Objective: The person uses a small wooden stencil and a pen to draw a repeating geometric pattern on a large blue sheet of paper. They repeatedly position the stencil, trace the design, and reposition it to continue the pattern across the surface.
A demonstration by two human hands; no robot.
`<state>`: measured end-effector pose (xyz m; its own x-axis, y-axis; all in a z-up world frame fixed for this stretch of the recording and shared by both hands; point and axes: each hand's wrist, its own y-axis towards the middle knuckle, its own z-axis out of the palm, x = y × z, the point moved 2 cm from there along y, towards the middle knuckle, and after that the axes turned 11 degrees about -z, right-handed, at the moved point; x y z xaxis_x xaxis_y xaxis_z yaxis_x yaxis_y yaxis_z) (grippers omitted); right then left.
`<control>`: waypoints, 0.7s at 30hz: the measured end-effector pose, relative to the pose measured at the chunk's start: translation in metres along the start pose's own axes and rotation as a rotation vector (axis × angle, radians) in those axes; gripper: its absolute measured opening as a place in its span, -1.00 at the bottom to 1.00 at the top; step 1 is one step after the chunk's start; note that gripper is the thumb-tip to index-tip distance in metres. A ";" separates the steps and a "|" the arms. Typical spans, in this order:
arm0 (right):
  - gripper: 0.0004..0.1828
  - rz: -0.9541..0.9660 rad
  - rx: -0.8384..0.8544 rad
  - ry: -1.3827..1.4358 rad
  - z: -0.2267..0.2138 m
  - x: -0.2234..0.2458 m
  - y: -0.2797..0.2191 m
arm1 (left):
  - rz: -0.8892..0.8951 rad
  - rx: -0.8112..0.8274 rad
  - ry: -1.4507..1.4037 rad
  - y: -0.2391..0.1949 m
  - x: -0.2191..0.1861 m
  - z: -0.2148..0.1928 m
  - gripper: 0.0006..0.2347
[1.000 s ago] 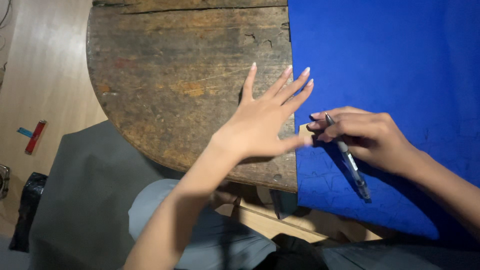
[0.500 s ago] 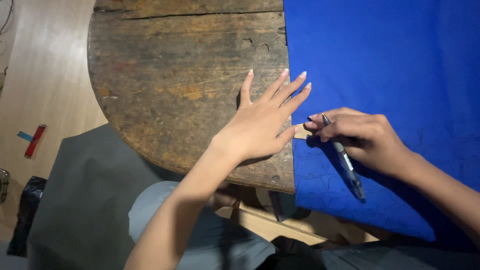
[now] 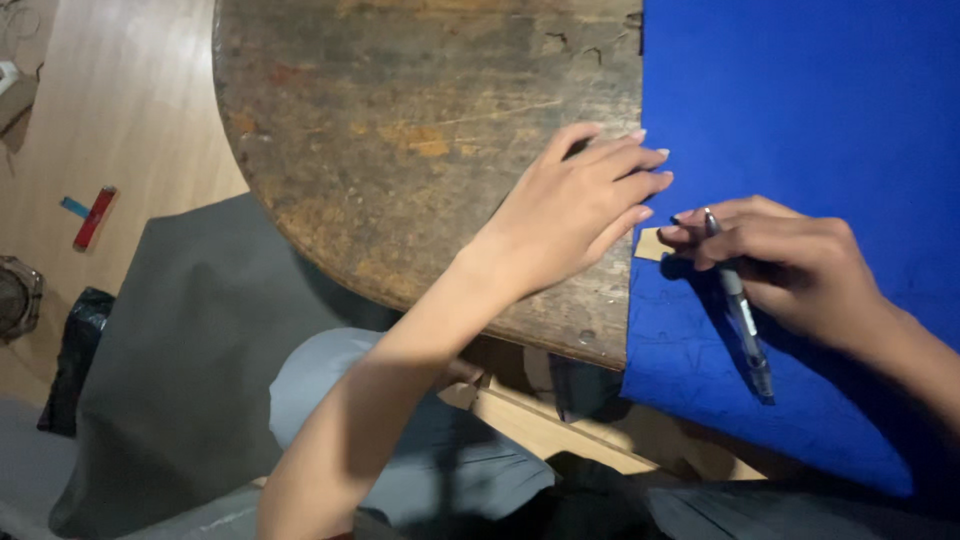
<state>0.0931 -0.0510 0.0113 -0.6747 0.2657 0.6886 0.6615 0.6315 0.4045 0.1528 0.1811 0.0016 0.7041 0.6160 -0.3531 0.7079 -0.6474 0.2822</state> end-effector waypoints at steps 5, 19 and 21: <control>-0.96 0.022 0.002 -0.012 0.001 0.000 -0.002 | 0.061 -0.068 -0.211 -0.002 -0.006 -0.015 -0.88; -0.85 -0.007 0.050 -0.102 0.000 -0.003 -0.005 | -0.080 0.249 -0.415 0.027 0.004 -0.010 -0.74; -0.83 0.010 0.011 -0.070 0.001 -0.001 -0.003 | -0.086 0.285 -0.420 0.029 0.005 -0.009 -0.78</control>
<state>0.0915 -0.0528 0.0089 -0.6897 0.3223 0.6484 0.6650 0.6361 0.3912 0.1777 0.1698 0.0163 0.5201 0.4771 -0.7084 0.6782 -0.7348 0.0031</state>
